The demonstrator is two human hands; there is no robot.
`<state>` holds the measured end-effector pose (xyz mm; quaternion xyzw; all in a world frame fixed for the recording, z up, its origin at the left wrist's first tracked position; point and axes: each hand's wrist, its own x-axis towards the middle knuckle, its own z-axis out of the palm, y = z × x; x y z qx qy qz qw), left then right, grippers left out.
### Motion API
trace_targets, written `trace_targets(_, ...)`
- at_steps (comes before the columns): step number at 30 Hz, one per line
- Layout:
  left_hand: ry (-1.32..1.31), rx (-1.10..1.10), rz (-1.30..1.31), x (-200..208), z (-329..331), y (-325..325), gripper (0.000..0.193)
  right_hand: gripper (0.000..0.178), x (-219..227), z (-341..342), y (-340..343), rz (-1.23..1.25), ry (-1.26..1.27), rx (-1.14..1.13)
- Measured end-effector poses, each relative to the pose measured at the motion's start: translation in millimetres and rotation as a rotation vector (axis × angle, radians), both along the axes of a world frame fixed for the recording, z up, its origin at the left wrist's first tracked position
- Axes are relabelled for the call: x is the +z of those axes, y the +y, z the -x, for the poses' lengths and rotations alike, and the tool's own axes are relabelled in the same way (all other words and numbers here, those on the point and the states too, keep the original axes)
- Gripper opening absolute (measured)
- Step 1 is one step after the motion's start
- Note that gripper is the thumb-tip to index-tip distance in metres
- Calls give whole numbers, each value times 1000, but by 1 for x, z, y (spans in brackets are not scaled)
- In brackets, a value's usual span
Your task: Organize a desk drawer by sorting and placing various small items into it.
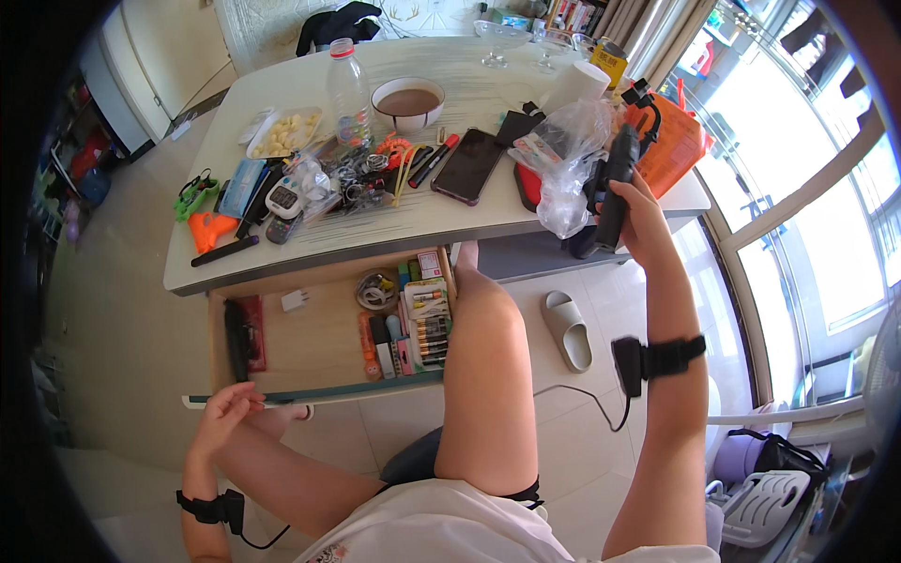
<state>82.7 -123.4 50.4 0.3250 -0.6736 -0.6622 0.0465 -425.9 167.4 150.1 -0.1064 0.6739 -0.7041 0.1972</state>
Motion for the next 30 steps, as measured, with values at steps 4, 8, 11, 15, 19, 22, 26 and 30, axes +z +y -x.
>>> trace_targets(4,-32,-1,-10,3,0,6,31,60,-22,57,-8,-249,208,15)
trace_targets(8,-110,33,15,-8,-18,12,33,56,-82,146,-20,-403,473,-188)
trace_targets(11,-173,17,190,-12,-54,20,34,56,-86,134,-47,-779,970,-277)
trace_targets(15,-7,66,-34,2,-37,29,32,35,-80,147,-30,-790,710,-12)
trace_targets(19,-17,68,-52,9,-32,28,33,34,-112,181,-23,-741,809,93)
trace_targets(22,-41,32,-35,19,-16,23,34,52,-101,199,-11,-689,745,-20)
trace_targets(26,19,1,52,14,-9,6,35,45,-29,110,-54,-352,625,-18)
trace_targets(30,113,66,70,16,11,-13,34,38,26,-23,-107,43,491,229)
